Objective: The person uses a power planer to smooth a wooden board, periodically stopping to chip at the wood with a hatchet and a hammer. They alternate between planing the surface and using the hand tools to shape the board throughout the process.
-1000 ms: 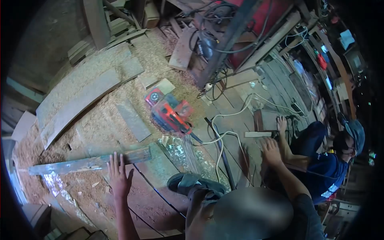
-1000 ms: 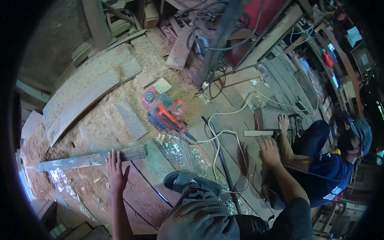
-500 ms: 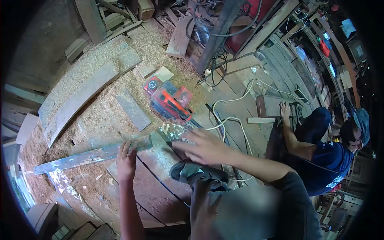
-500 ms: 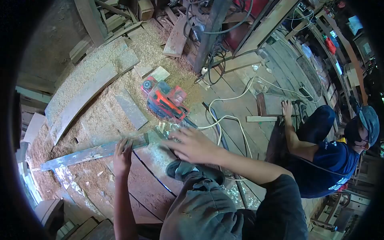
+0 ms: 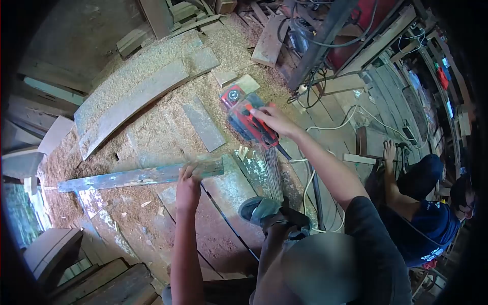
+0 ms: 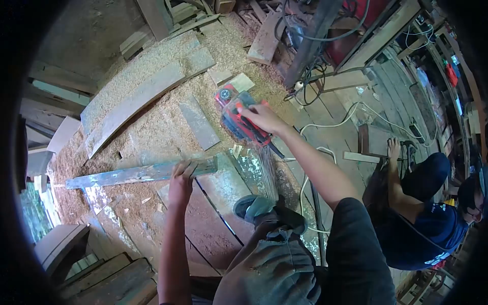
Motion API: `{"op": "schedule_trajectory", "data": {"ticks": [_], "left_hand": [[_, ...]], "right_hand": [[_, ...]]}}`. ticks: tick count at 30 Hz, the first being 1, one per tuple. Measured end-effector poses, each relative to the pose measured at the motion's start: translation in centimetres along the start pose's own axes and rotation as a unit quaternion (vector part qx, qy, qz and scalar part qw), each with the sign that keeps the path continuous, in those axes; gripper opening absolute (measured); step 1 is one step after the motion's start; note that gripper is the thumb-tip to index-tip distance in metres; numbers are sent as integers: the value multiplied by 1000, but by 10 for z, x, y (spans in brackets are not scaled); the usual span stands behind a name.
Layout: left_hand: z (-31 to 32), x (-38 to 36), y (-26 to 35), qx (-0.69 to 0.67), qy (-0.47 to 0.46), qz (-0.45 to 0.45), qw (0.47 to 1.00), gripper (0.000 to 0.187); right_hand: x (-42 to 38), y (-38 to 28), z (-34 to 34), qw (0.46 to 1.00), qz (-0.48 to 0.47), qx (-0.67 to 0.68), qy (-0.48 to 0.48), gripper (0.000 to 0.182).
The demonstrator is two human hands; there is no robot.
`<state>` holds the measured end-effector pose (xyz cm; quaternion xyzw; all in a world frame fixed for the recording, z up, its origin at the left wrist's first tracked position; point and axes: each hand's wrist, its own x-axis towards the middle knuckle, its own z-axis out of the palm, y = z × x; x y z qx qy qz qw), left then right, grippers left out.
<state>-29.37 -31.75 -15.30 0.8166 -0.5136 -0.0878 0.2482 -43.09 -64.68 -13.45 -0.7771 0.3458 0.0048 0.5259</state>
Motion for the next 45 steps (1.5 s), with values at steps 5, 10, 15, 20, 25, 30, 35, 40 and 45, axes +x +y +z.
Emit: {"op": "schedule_trajectory", "data": {"ticks": [5, 10, 15, 20, 25, 30, 35, 40, 45], "left_hand": [[6, -1, -2, 4, 3, -20, 1000, 41], [30, -10, 40, -20, 19, -50, 998, 33], [41, -1, 107, -59, 50, -11, 997, 28], [45, -10, 116, -114, 40, -16, 993, 34], [24, -22, 91, -104, 47, -51, 992, 34], [-4, -41, 64, -91, -18, -81, 992, 45], [5, -45, 52, 65, -68, -42, 995, 66], [16, -49, 54, 161, -113, -49, 979, 72], [11, -41, 58, 170, -110, -59, 977, 72]], "right_hand": [[11, -5, 25, 998, 5, 41, -40, 64], [21, 18, 48, 992, -38, 53, 104, 62], [17, 11, 45, 991, -43, 71, 102, 59], [12, 8, 43, 986, -115, -27, 116, 52], [6, 9, 50, 976, -101, -72, 178, 41], [-2, -2, 49, 980, -51, -80, 172, 41], [0, 4, 48, 971, -120, -53, 198, 36], [4, 10, 48, 966, -154, -68, 198, 34], [4, 12, 48, 974, -131, -10, 183, 35]]}}
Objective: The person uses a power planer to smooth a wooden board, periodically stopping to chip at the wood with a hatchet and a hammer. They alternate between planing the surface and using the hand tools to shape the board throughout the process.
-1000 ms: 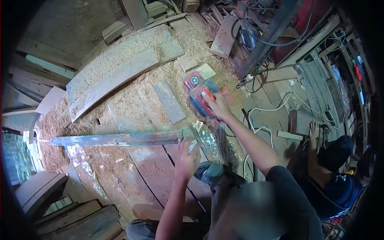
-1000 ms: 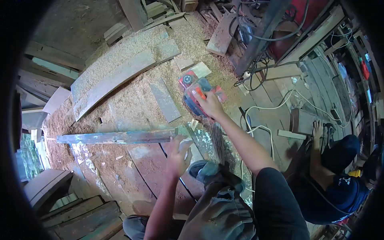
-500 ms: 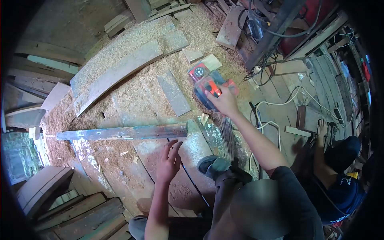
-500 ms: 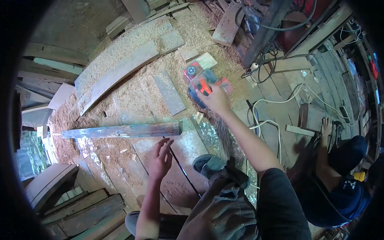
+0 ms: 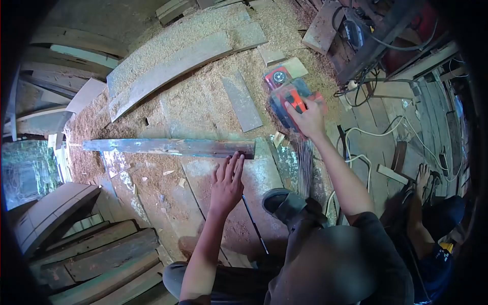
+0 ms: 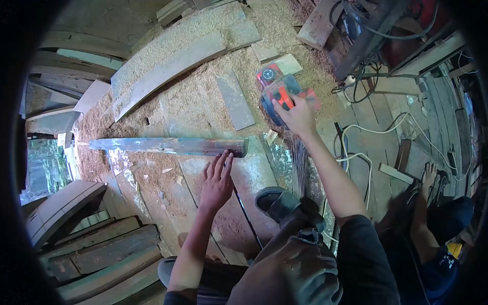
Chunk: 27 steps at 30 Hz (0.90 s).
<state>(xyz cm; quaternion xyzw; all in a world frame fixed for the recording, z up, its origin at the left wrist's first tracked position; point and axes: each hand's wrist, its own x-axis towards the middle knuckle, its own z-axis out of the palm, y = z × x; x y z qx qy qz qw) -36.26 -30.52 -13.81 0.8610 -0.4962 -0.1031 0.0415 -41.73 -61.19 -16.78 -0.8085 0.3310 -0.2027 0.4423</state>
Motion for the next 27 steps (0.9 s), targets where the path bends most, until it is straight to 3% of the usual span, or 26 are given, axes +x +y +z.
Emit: {"op": "schedule_trajectory", "data": {"ticks": [10, 25, 27], "left_hand": [[7, 2, 4, 22, -35, -11, 999, 77], [17, -5, 8, -26, 18, -9, 999, 78], [16, -4, 4, -23, 22, -4, 999, 74]], "right_hand": [[-1, -7, -2, 1000, 4, -21, -5, 35], [1, -3, 1, 1000, -15, -6, -2, 36], [-1, -10, -1, 999, 32, 21, -4, 35]]}}
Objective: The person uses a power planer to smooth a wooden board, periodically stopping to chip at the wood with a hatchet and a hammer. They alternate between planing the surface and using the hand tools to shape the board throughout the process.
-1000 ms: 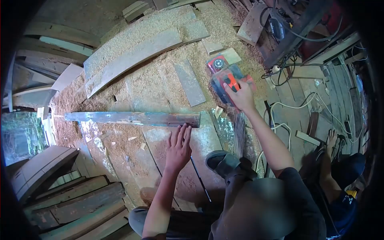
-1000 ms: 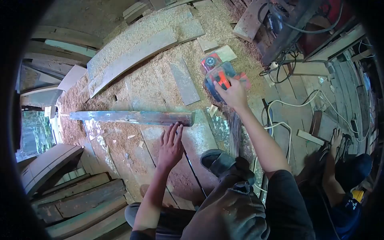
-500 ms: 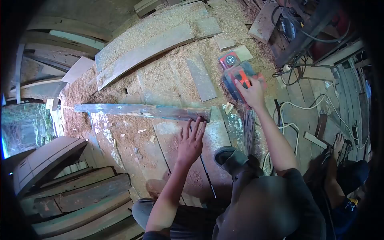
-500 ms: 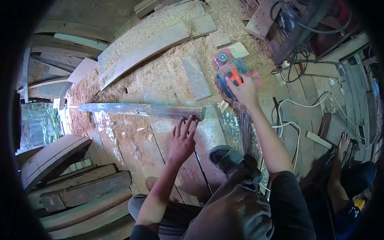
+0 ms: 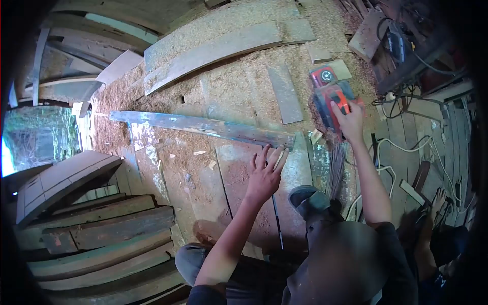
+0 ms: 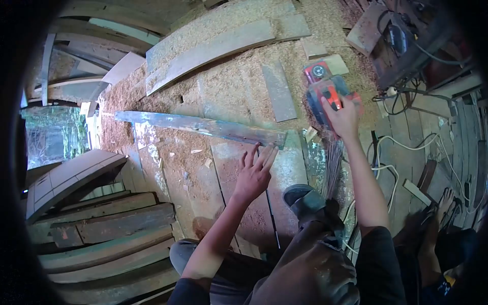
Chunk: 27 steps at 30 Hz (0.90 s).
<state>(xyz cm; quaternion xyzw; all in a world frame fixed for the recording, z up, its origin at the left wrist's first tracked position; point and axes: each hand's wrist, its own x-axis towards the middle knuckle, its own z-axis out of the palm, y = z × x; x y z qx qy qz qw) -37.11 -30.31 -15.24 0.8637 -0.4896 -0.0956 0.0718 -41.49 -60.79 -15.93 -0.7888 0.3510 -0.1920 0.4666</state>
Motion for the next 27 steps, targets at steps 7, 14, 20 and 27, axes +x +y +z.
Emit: {"op": "schedule_trajectory", "data": {"ticks": [7, 14, 20, 27], "left_hand": [[-4, 1, -18, 30, 0, -37, 999, 67], [-13, 0, -9, 17, 35, -6, 999, 62], [-21, -9, -29, -32, 8, 107, 994, 33], [-46, -33, -66, -74, 23, 64, 995, 17]], "right_hand": [[0, 1, -1, 992, -76, -98, 25, 38], [-24, 37, -50, 992, -110, -8, 61, 28], [-95, 141, -156, 970, 100, -166, 144, 23], [-215, 160, -166, 958, 66, -199, 196, 25]]}}
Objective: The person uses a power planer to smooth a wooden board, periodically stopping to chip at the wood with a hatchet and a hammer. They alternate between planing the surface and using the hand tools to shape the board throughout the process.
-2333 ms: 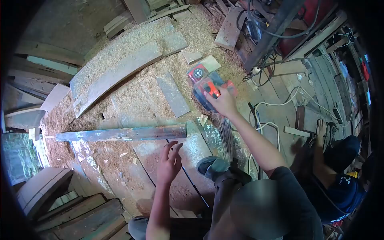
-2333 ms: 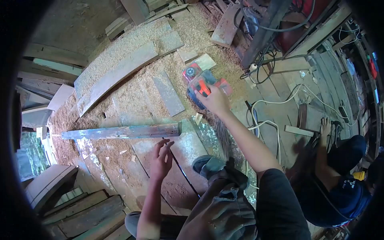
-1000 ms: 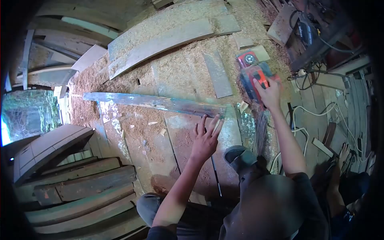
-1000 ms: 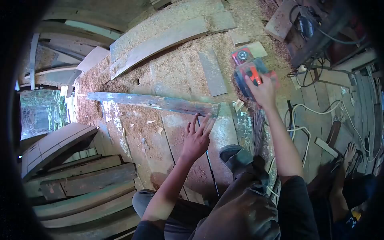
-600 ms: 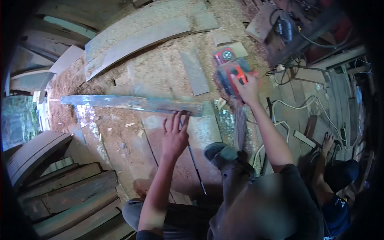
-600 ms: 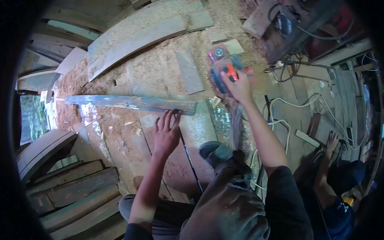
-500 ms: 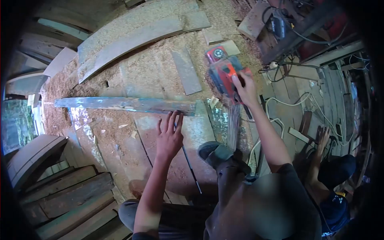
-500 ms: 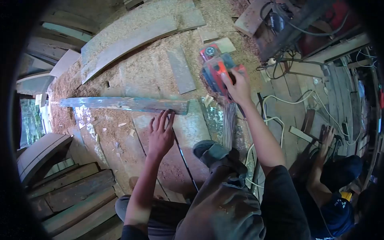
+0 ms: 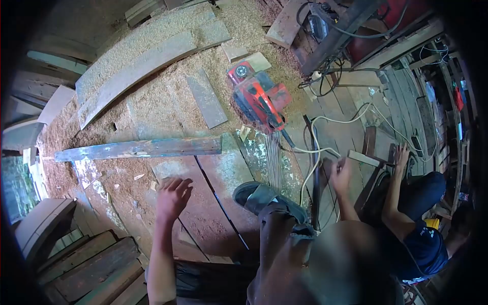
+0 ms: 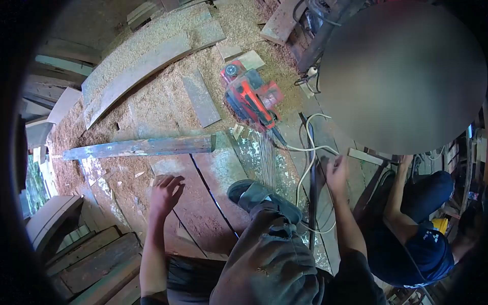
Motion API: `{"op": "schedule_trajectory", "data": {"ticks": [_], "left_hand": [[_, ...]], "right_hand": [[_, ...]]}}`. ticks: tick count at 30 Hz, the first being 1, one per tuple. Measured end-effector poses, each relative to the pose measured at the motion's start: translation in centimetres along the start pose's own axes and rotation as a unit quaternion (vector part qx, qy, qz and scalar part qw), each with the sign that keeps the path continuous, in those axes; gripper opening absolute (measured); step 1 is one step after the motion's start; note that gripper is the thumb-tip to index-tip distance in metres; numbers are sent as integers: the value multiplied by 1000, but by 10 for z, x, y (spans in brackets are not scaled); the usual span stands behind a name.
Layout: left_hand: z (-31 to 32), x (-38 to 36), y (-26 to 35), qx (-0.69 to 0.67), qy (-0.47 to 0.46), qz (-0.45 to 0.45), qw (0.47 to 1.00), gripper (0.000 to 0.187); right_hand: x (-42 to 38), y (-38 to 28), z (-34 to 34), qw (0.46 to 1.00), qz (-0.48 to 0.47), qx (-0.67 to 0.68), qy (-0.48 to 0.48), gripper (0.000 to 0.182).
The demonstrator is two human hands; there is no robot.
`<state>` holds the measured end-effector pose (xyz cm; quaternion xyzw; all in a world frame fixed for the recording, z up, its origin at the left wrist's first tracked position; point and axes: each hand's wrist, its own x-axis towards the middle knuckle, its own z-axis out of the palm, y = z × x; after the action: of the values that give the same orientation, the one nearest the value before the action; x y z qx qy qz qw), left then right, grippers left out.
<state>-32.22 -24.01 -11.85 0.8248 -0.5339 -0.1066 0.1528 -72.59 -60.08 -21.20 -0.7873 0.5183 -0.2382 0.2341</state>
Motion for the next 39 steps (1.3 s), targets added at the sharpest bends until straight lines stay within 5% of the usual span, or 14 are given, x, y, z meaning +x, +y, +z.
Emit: {"op": "schedule_trajectory", "data": {"ticks": [2, 4, 7, 10, 11, 12, 13, 15, 17, 21, 24, 30, 35, 39], "left_hand": [[-17, -11, -9, -4, -1, -14, 1000, 16], [-28, -25, -18, -37, -11, -75, 996, 16], [-30, -48, -23, -103, -27, -212, 971, 19], [-39, -74, -58, -193, -154, -167, 955, 30], [-53, -85, -57, -190, -132, -198, 952, 33], [-68, -94, -51, -187, -107, -233, 948, 35], [-84, -110, -47, -171, -52, -252, 951, 36], [-117, -149, -31, -151, 75, -291, 942, 32], [-126, -213, -15, -165, 230, -356, 891, 28], [-77, -371, 38, -158, 306, -521, 781, 26], [12, -463, 113, -252, 351, -664, 610, 27], [160, -499, 245, -182, 368, -805, 429, 36], [188, -445, 260, -112, 320, -755, 561, 55], [196, -435, 243, -33, 213, -809, 547, 62]], "right_hand": [[-46, 14, -14, 964, 174, -26, -200, 34], [-90, 35, -12, 940, 99, -65, -319, 45], [-118, 32, 0, 922, 66, -231, -303, 57], [-98, 12, -10, 916, 149, -136, -346, 37], [-98, 6, -15, 918, 149, -139, -341, 29], [-108, 109, 26, 906, -40, 148, -394, 28], [-119, 197, 1, 917, 68, -40, -392, 28], [-90, 167, -11, 895, 84, -120, -422, 28], [-52, 136, 0, 876, 58, -155, -453, 27], [24, 62, 33, 841, -17, -199, -503, 27], [58, -2, 62, 815, -76, -218, -531, 27], [91, -110, 106, 767, -171, -258, -562, 26], [98, -161, 119, 738, -221, -282, -572, 26], [96, -187, 117, 727, -243, -295, -571, 26]]}}
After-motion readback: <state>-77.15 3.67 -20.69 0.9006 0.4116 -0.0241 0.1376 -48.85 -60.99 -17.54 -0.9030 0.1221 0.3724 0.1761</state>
